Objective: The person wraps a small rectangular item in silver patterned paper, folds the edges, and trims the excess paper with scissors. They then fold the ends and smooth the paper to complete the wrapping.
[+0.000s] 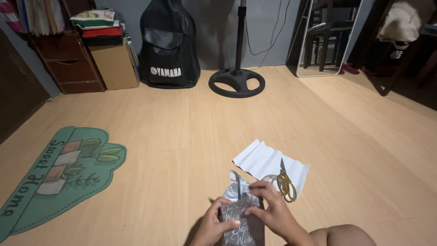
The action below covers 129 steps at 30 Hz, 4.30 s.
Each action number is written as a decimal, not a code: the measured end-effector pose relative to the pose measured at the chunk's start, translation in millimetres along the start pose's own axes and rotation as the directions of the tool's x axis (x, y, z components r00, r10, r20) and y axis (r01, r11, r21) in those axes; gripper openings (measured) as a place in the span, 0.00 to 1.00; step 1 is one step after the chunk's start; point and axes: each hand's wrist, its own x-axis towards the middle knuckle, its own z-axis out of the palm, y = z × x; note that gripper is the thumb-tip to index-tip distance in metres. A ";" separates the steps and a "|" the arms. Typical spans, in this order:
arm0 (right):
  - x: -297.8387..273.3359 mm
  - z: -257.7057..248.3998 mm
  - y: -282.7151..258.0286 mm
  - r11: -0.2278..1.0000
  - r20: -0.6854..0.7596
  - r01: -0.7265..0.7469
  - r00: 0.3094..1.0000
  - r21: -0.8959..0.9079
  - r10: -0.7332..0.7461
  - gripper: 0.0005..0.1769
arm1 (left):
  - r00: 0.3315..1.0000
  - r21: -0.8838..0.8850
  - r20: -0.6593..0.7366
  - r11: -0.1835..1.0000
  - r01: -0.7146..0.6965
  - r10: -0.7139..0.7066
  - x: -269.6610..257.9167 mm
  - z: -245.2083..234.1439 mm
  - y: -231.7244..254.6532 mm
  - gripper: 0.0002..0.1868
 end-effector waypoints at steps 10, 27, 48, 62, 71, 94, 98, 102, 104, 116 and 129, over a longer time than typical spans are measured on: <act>-5.8 2.3 19.1 0.950 0.055 -0.313 0.949 0.014 0.312 0.14 | 0.996 -0.124 -0.066 0.991 0.046 -0.054 -4.0 5.9 17.5 0.31; 19.2 0.4 -16.1 0.917 0.223 -0.369 0.891 -0.152 0.395 0.10 | 1.000 0.033 -0.015 0.999 0.000 0.000 -5.2 0.2 10.4 0.31; -40.1 42.2 121.4 0.711 -0.073 -0.693 0.721 -0.118 0.690 0.16 | 0.827 0.962 0.221 0.025 -0.272 0.516 0.6 -3.5 1.2 0.43; -26.6 65.9 99.9 0.510 0.318 -0.806 0.589 0.301 0.743 0.13 | 0.768 0.950 0.307 -0.129 -0.285 0.563 3.3 -3.4 -15.7 0.31; -63.5 54.1 128.8 0.599 0.311 -0.730 0.683 0.329 0.661 0.13 | 0.803 0.962 0.254 -0.229 -0.150 0.540 4.9 -9.3 -19.7 0.25; -50.9 76.4 190.4 0.329 0.041 -0.805 0.399 0.495 0.916 0.10 | 0.982 0.943 0.118 -0.327 -0.065 0.147 12.0 -15.6 -81.3 0.34; -47.2 64.9 197.7 0.410 -0.058 -0.781 0.436 0.471 0.898 0.15 | 0.999 0.998 -0.048 -0.029 0.048 -0.016 18.5 -2.7 -41.2 0.40; -29.6 26.6 227.4 0.749 -0.559 -0.438 0.822 -0.498 0.109 0.09 | 0.963 0.977 -0.209 -0.005 0.211 -0.170 35.3 7.5 3.6 0.63; -22.6 8.2 244.8 0.664 -0.572 -0.530 0.799 -0.527 0.184 0.13 | 0.931 0.976 -0.215 -0.099 0.194 -0.295 48.1 9.7 20.7 0.74; -10.2 -30.5 283.0 0.463 -0.347 -0.879 0.470 -0.109 0.811 0.32 | 0.976 0.983 -0.098 -0.171 0.065 -0.196 62.5 1.5 28.6 0.75; -76.1 -28.5 137.6 0.239 0.374 -0.924 0.343 0.298 0.861 0.33 | 0.985 0.987 -0.156 -0.049 0.153 -0.072 26.4 3.2 40.2 0.67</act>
